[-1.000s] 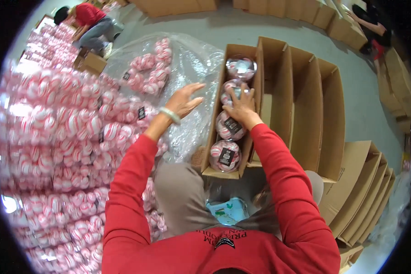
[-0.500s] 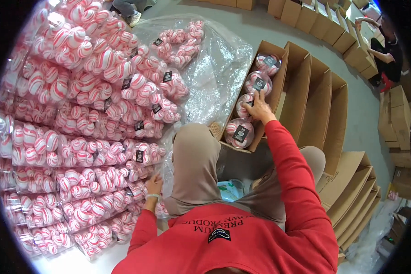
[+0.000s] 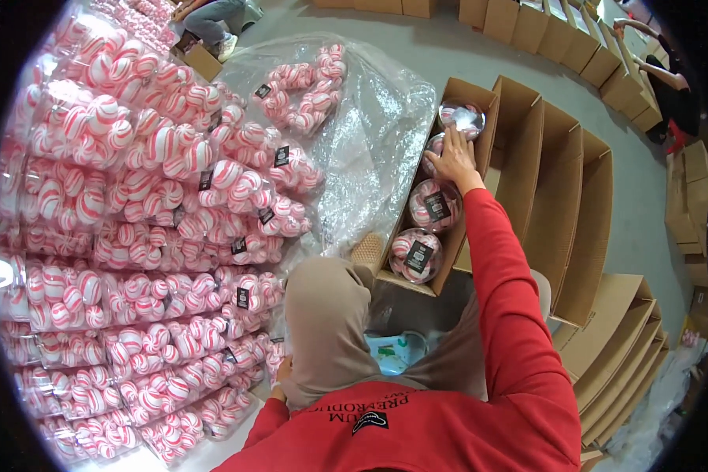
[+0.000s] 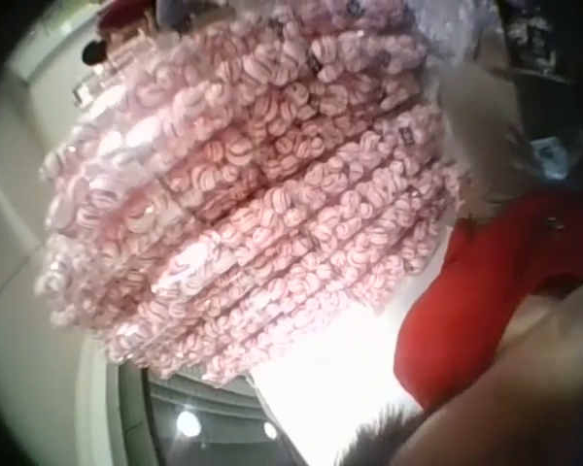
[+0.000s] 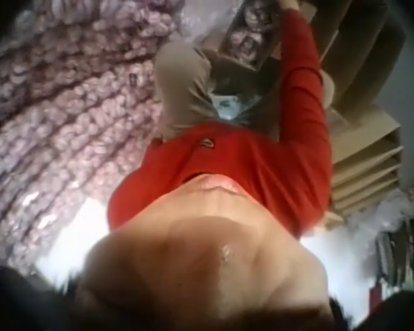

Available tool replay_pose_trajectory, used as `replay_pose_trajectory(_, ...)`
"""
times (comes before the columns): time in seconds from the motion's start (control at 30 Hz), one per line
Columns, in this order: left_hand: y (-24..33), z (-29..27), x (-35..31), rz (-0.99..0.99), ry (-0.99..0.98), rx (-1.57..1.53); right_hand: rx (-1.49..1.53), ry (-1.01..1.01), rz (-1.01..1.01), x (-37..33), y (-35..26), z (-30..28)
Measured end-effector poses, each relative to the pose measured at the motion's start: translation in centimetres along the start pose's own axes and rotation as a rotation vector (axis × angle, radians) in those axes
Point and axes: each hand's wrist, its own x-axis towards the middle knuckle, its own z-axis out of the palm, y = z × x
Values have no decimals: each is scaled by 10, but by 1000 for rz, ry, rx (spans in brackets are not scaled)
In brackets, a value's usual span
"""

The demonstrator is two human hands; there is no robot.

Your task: Packing soft pink ornaments in plastic containers into cardboard box dividers.

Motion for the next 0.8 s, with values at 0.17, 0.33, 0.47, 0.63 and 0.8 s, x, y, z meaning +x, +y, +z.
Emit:
replay_pose_trajectory(0.17,-32,-8,20,44,36,14,147,-101,-71,8,3,-11)
replay_pose_trajectory(0.33,-72,-11,-10,19,162,-2,202,-63,-44,4,-27,-4)
replay_pose_trajectory(0.47,87,3,-42,106,293,258,-388,247,-593,1,55,25)
replay_pose_trajectory(0.63,83,48,-64,-201,502,286,159,144,-461,34,75,-13)
replay_pose_trajectory(0.8,96,96,-65,-249,509,55,-236,289,-874,73,135,-24)
